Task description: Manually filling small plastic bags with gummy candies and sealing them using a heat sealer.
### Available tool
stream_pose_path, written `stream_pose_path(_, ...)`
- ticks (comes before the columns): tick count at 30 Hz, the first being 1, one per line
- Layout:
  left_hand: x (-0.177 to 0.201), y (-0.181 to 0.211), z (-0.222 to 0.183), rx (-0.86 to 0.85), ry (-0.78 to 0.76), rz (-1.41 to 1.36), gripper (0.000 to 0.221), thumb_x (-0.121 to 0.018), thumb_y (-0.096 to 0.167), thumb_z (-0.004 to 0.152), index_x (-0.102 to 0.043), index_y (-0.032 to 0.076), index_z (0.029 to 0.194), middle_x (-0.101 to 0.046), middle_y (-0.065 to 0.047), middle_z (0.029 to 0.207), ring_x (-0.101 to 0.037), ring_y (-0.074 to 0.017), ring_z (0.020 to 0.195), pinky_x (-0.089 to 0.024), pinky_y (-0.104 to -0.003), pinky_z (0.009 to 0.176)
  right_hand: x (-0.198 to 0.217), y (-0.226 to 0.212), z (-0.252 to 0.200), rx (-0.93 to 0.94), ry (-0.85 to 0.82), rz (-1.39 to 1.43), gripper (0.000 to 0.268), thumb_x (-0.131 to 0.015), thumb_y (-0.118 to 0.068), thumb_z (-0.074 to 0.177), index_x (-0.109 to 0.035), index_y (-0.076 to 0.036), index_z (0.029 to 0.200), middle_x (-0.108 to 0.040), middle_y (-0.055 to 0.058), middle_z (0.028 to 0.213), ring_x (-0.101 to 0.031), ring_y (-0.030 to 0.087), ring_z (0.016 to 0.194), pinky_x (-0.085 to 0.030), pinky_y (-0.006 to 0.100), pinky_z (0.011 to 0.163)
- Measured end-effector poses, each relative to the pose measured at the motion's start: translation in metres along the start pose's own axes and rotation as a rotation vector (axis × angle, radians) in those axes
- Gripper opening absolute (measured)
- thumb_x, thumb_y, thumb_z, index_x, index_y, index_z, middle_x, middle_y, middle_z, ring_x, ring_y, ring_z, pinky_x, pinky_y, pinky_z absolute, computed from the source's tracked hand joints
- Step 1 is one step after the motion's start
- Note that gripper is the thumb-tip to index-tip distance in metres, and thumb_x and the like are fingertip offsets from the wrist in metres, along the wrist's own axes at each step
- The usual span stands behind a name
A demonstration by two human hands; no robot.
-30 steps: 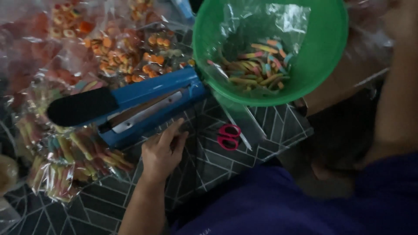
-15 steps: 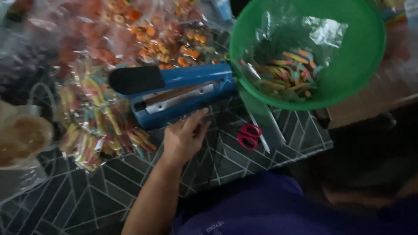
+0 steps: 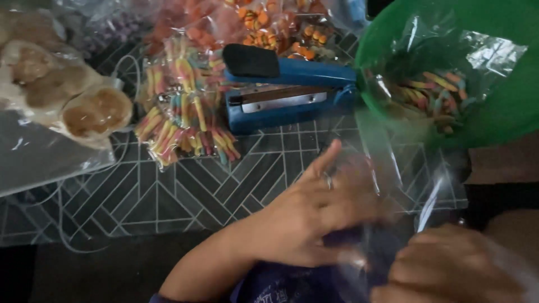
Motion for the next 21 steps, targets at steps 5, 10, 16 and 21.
stream_pose_path(5,0.065,-0.006,-0.049,0.297,0.412,-0.101,0.008,-0.068,0.016,0.100,-0.072,0.009,0.103,-0.078,-0.005,0.095,-0.073,-0.0116,0.073,-0.051,-0.035,0.088,-0.074,0.187,-0.019,-0.723,-0.494,0.311,0.035,-0.053,-0.051,0.098,-0.071,-0.023,0.086,-0.067,-0.012,0.073,-0.066,0.002,0.063,-0.054,0.018,0.062)
stream_pose_path(10,0.105,-0.024,-0.098,0.722,0.601,0.152,0.011,-0.072,0.008,0.093,-0.077,0.001,0.099,-0.078,-0.007,0.073,-0.076,-0.0126,0.062,-0.064,-0.023,0.057,0.039,0.140,0.050,-0.230,0.531,0.434,0.033,-0.077,-0.011,0.085,-0.067,0.000,0.114,-0.077,0.009,0.092,-0.079,0.013,0.078,-0.068,0.019,0.074)
stream_pose_path(16,0.092,-0.054,-0.138,0.857,0.523,-0.019,0.020,-0.055,0.013,0.104,-0.073,0.004,0.108,-0.078,-0.004,0.078,-0.067,-0.0129,0.056,-0.061,-0.029,0.052,-0.013,0.172,0.055,-0.470,0.552,0.272,0.005,-0.074,-0.003,0.097,-0.075,-0.006,0.093,-0.074,0.004,0.073,-0.067,0.006,0.053,-0.058,0.016,0.048)
stream_pose_path(21,0.088,-0.078,-0.163,0.940,0.469,0.038,0.020,-0.063,-0.001,0.098,-0.079,0.001,0.110,-0.077,-0.015,0.082,-0.079,-0.0273,0.079,-0.062,-0.042,0.076,-0.045,0.185,0.061,-0.599,0.522,0.289,0.014,-0.079,-0.020,0.093,-0.077,-0.012,0.081,-0.067,-0.001,0.053,-0.061,0.009,0.048,-0.047,0.024,0.047)
Point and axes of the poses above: each hand's wrist, its own z-axis towards the middle knuckle, its own x-axis out of the back of the hand, y = z × x, the point moved 9 cm from there along z, towards the middle knuckle
